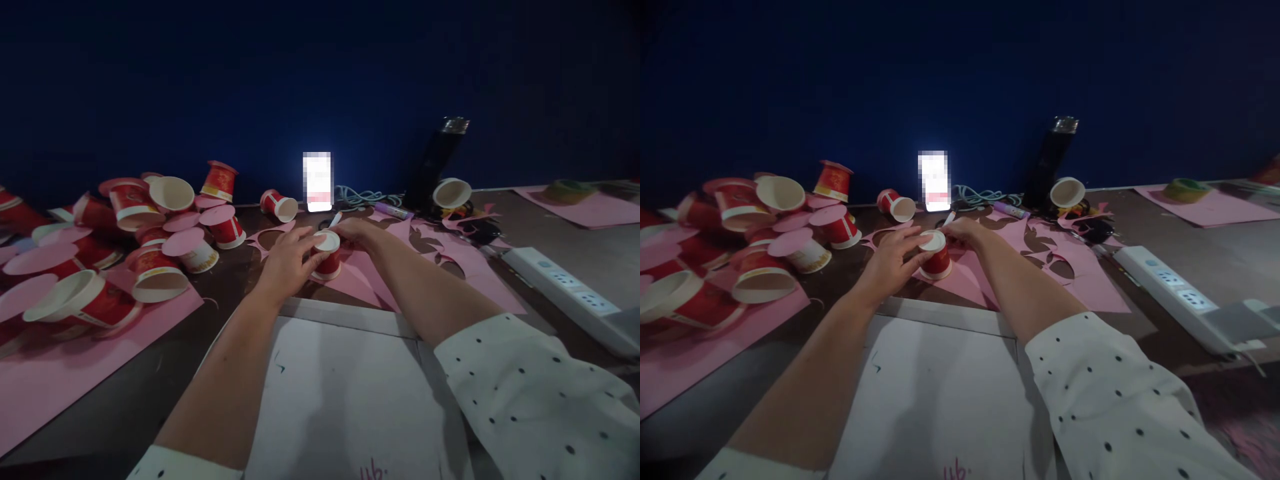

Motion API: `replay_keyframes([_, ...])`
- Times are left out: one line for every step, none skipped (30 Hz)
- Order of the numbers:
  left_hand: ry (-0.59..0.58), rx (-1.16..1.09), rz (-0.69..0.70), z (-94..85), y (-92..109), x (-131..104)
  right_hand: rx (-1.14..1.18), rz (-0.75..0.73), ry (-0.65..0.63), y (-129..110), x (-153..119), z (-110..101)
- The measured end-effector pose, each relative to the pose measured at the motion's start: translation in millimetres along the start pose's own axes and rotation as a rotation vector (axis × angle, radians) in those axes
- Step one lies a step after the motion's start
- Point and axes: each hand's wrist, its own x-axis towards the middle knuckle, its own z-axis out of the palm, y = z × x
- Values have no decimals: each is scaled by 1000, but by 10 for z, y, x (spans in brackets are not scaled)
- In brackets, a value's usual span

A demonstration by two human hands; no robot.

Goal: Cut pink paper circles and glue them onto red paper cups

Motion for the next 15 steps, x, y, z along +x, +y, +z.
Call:
replay_keyframes([0,-2,-1,-1,2,0,14,-1,-3,9,7,1])
replay_keyframes([2,-4,-3,-2,3,0,26,-3,-5,16,12,4])
replay_keyframes([0,-6,-4,-2,3,-1,38,-4,-6,20,12,8])
replay_keyframes([-1,-7,-5,-1,2,-1,46,-4,-6,21,9,12])
replay_keyframes([0,-7,-4,0,1,-1,53,-1,-5,18,0,17])
replay_keyframes([1,-7,-2,1,0,-2,56,2,-4,13,-12,22])
replay_keyframes([2,-7,-1,2,-1,-2,57,6,-2,6,-26,26])
replay_keyframes([2,-5,0,3,-2,-1,57,10,-1,-2,-42,30])
replay_keyframes([2,-3,0,4,-3,-1,56,12,0,-9,-56,33])
replay_keyframes([2,-1,-1,4,-2,0,53,12,-1,-13,-68,36])
replay_keyframes([-1,0,0,3,-1,2,50,10,-3,-16,-75,40])
replay_keyframes([-3,1,0,1,0,4,44,7,-5,-15,-79,45])
replay_keyframes([-5,2,1,-1,3,6,36,2,-4,-13,-78,51])
replay_keyframes([-7,3,2,-4,5,8,26,-4,1,-9,-76,58])
replay_keyframes([-11,3,2,-7,8,10,12,-12,9,-6,-73,66])
